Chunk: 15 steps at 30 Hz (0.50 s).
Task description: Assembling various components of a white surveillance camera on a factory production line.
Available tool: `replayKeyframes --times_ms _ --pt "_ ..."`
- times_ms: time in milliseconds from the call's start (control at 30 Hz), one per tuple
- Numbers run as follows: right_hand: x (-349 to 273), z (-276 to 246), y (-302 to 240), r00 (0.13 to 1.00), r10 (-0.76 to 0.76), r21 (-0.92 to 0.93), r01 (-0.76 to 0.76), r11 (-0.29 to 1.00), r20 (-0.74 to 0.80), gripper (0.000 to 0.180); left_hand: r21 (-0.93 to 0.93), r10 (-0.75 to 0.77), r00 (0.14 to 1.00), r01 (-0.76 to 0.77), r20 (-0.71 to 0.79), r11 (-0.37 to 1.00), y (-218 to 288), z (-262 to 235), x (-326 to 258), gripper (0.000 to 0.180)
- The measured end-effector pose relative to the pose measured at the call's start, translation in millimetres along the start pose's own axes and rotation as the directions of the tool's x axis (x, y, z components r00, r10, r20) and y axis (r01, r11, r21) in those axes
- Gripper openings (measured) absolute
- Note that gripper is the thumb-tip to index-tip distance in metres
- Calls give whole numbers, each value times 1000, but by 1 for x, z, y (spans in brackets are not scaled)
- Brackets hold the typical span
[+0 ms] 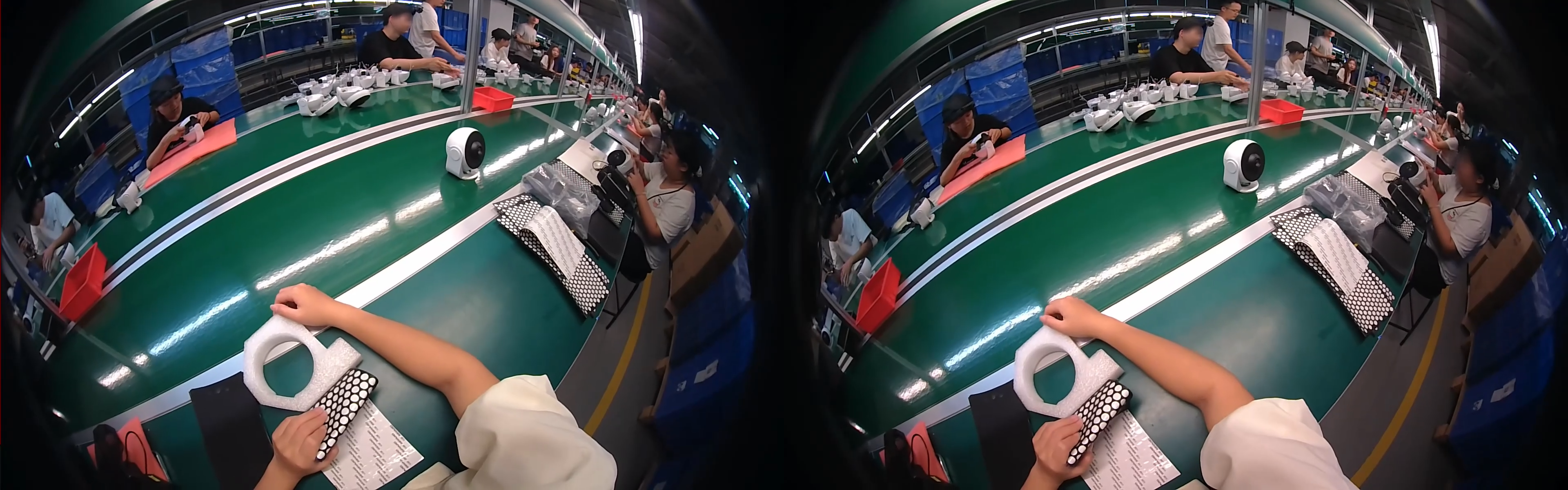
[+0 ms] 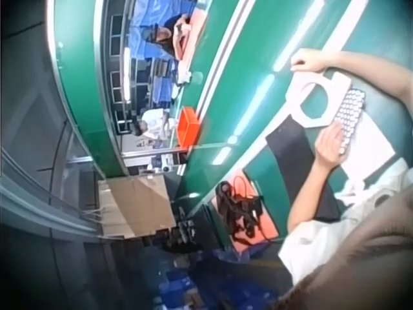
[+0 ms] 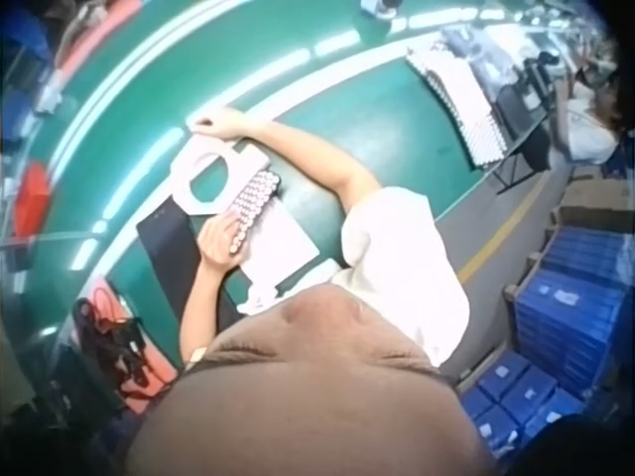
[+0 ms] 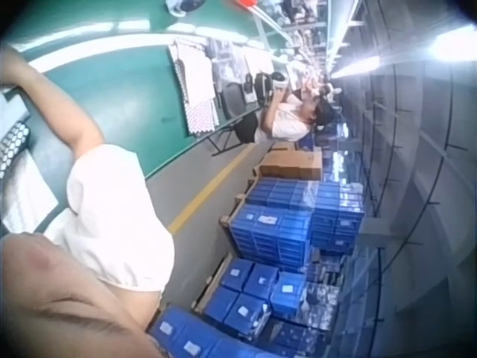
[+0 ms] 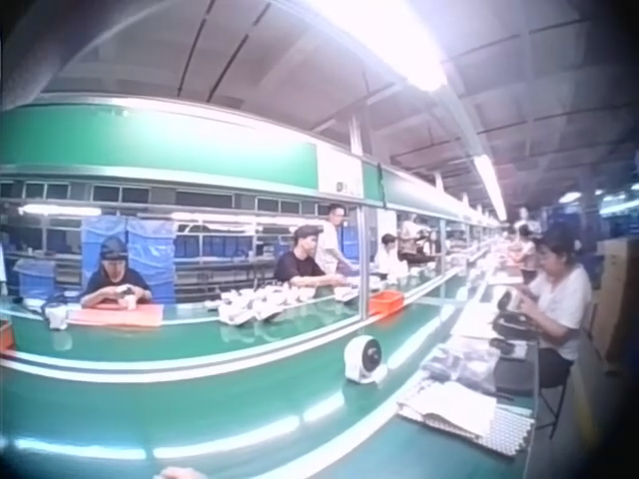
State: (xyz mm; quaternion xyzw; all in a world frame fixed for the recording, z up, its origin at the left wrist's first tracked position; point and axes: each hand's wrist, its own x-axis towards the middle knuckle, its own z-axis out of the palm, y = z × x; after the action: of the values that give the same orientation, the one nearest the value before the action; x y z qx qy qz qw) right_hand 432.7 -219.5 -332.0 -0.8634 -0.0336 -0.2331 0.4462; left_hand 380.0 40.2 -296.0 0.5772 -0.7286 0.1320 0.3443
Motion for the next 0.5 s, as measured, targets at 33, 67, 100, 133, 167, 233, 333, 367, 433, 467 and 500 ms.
replayKeyframes --times_ms 33,67,100,133,167,233,333,367,433,467,500 --pt "0 0 1 1000 2 2 -2 1000 1 26 -1 -2 1000 2 1 1000 0 0 0 37" --pt "1 1 1 1000 -9 -3 9 1000 0 26 -1 -2 1000 2 5 1000 1 -1 1 37" --pt "2 1 2 1000 -19 -8 19 1000 -2 26 0 -3 1000 3 9 1000 1 -2 1 37" --pt "2 2 2 1000 -18 -4 18 1000 1 26 0 -7 1000 7 11 1000 2 -2 2 37" --pt "2 2 1 1000 -6 -4 6 1000 9 26 -4 -11 1000 11 2 1000 2 -2 1 38" --pt "3 2 0 1000 8 3 -8 1000 10 26 -7 -15 1000 15 -7 1000 2 -2 1 39" --pt "1 0 0 1000 16 4 -16 1000 -3 27 -9 -6 1000 6 -6 1000 1 0 2 38" --pt "1 -1 -1 1000 29 12 -29 1000 -1 28 -8 -3 1000 3 -7 1000 1 0 2 38" --pt "2 -1 -1 1000 18 21 -18 1000 9 29 -7 -3 1000 3 -11 1000 1 0 3 38" --pt "2 -2 -1 1000 23 6 -23 1000 17 28 -11 -4 1000 4 -9 1000 1 0 4 38" --pt "2 -2 0 999 28 -10 -28 1000 24 27 -10 -4 1000 4 -9 1000 1 0 4 38"
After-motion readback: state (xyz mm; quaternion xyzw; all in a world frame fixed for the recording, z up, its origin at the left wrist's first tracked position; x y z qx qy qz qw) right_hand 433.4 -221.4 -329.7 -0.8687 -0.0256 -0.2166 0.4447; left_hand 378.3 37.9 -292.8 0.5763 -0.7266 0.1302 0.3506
